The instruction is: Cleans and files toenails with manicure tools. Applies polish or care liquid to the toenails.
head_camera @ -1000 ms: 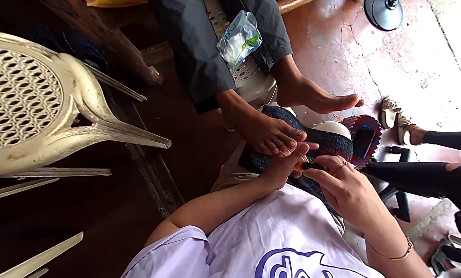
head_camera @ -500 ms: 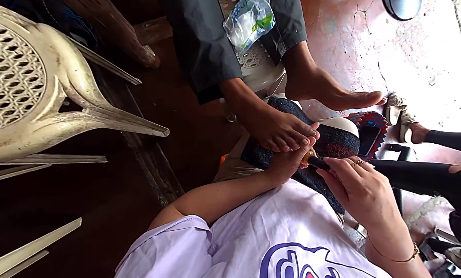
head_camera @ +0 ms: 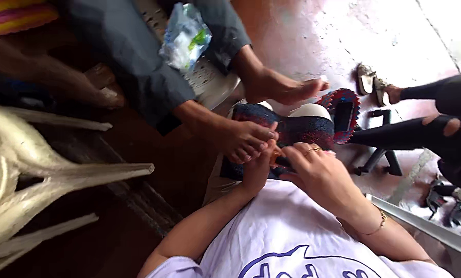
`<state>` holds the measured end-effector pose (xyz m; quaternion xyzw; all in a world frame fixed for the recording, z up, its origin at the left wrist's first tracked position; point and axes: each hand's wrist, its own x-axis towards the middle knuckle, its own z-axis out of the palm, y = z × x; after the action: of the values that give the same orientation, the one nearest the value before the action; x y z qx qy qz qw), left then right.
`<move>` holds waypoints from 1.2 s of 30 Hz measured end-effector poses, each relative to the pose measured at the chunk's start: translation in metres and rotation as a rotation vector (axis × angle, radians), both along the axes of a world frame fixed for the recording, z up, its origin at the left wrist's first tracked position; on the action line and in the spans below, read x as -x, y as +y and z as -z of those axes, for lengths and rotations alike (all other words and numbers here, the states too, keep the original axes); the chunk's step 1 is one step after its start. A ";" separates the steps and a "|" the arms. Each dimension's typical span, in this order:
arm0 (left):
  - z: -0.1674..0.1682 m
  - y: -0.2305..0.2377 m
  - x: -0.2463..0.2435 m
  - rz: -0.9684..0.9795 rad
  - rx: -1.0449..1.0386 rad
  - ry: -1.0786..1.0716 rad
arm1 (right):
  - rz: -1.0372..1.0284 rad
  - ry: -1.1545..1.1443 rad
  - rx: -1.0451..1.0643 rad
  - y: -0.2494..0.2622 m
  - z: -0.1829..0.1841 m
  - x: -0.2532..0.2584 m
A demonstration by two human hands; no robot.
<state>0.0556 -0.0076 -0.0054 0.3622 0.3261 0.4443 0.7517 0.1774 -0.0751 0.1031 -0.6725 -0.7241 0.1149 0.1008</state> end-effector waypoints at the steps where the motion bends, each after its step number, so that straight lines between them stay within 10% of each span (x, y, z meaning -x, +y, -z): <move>1: 0.001 0.000 0.001 0.002 -0.020 -0.007 | 0.011 -0.011 -0.032 -0.001 0.005 0.002; 9: 0.013 0.011 0.005 0.174 -0.231 -0.001 | 0.115 0.090 -0.012 -0.010 0.026 -0.002; 15: 0.033 0.018 0.012 0.664 -1.121 0.666 | 0.241 0.359 0.670 -0.023 0.031 -0.052; 19: 0.031 0.017 0.007 0.826 -1.380 0.799 | 0.741 0.327 0.317 -0.031 0.085 -0.147; 22: 0.025 0.020 0.007 0.801 -1.429 0.843 | 1.076 0.150 0.461 -0.017 0.150 -0.228; 30: -0.001 0.013 0.037 0.656 -1.176 0.829 | 1.194 0.126 0.703 0.010 0.238 -0.253; 36: -0.035 -0.005 0.060 0.551 -0.175 0.194 | 1.081 0.019 0.716 0.000 0.191 -0.267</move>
<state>-0.0047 -0.0124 0.0297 0.5412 0.2466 0.2134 0.7751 0.4439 -0.0751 -0.0882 -0.9333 -0.1994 0.2880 -0.0797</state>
